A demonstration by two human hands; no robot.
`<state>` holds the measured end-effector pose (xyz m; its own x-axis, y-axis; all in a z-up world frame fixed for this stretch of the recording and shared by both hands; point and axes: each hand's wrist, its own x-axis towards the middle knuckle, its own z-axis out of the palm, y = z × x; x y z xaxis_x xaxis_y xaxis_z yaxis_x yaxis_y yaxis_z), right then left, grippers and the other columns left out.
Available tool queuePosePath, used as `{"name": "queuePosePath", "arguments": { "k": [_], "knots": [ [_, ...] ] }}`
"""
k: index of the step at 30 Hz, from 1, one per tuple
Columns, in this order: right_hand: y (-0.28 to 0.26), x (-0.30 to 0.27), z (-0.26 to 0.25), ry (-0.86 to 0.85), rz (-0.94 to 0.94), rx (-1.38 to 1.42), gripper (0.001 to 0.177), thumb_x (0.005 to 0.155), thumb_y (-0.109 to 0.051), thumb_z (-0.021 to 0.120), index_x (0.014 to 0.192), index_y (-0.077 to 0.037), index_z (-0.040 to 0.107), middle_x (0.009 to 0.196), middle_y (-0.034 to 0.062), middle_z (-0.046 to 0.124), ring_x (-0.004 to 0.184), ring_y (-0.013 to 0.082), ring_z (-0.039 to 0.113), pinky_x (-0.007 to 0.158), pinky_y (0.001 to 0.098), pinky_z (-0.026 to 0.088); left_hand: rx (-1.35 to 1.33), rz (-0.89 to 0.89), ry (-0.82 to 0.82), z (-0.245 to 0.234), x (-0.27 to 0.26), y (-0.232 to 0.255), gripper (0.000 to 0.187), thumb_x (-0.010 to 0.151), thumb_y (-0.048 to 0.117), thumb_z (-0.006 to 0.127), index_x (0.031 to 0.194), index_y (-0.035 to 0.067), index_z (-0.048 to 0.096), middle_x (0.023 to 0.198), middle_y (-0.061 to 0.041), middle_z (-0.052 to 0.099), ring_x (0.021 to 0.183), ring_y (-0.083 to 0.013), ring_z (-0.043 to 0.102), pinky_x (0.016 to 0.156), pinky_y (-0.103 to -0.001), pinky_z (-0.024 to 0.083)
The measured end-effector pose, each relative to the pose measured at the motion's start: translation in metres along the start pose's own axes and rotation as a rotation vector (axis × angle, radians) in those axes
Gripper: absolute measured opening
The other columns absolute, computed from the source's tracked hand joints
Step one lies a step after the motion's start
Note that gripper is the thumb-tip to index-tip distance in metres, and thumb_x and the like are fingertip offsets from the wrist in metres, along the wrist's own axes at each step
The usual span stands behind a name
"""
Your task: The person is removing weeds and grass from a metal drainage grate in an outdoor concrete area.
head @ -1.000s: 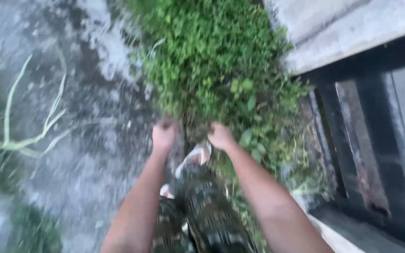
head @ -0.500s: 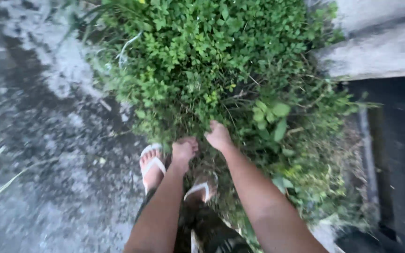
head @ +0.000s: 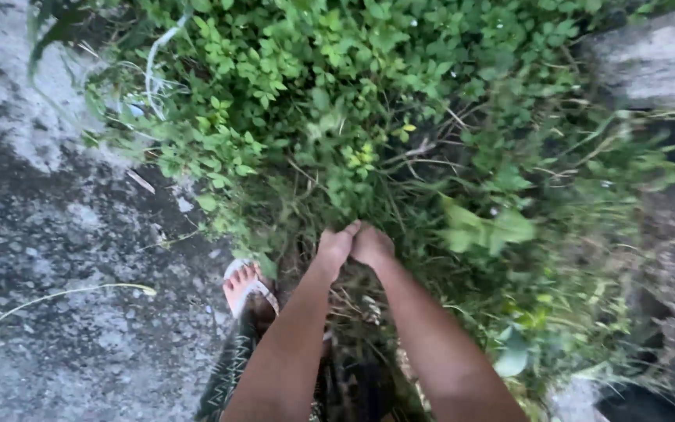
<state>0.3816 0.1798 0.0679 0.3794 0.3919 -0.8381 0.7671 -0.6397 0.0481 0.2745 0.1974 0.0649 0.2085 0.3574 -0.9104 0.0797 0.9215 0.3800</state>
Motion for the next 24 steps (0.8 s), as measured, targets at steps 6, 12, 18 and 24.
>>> {"name": "queuePosePath", "arguments": {
  "k": [6, 12, 18, 24],
  "knots": [
    [-0.025, -0.031, -0.039, -0.104, -0.220, 0.109, 0.038, 0.088, -0.034, 0.060, 0.114, -0.009, 0.073, 0.120, 0.0203, 0.071, 0.114, 0.0362, 0.068, 0.096, 0.0458, 0.053, -0.454, -0.290, -0.099, 0.002, -0.011, 0.036, 0.063, 0.083, 0.034, 0.080, 0.127, -0.008, 0.063, 0.122, -0.023, 0.071, 0.103, -0.0349, 0.069, 0.085, -0.049, 0.058],
    [-0.028, -0.018, 0.006, 0.106, -0.117, 0.343, 0.038, 0.089, -0.029, 0.058, 0.116, -0.008, 0.075, 0.120, 0.0253, 0.073, 0.113, 0.0393, 0.071, 0.099, 0.0452, 0.055, -0.419, -0.265, -0.033, -0.017, 0.053, -0.003, 0.047, 0.078, 0.023, 0.078, 0.112, -0.008, 0.070, 0.104, -0.020, 0.072, 0.085, -0.0328, 0.069, 0.072, -0.050, 0.057],
    [-0.047, -0.069, -0.010, 0.227, -0.027, 0.513, 0.064, 0.098, -0.053, 0.060, 0.132, 0.001, 0.054, 0.123, 0.0318, 0.060, 0.117, 0.0445, 0.059, 0.099, 0.0474, 0.046, -0.278, -0.216, 0.043, -0.009, 0.067, -0.012, 0.050, 0.092, 0.043, 0.071, 0.111, -0.003, 0.069, 0.103, -0.016, 0.073, 0.086, -0.0273, 0.068, 0.079, -0.043, 0.054],
    [-0.049, -0.063, 0.019, 0.317, -0.066, 0.632, 0.047, 0.094, -0.036, 0.056, 0.118, 0.003, 0.067, 0.106, 0.0295, 0.072, 0.103, 0.0425, 0.070, 0.087, 0.0478, 0.053, -0.149, -0.277, 0.034, -0.019, 0.070, -0.006, 0.051, 0.095, 0.042, 0.068, 0.110, -0.006, 0.071, 0.102, -0.021, 0.073, 0.083, -0.0307, 0.065, 0.077, -0.045, 0.052]
  ]
}}
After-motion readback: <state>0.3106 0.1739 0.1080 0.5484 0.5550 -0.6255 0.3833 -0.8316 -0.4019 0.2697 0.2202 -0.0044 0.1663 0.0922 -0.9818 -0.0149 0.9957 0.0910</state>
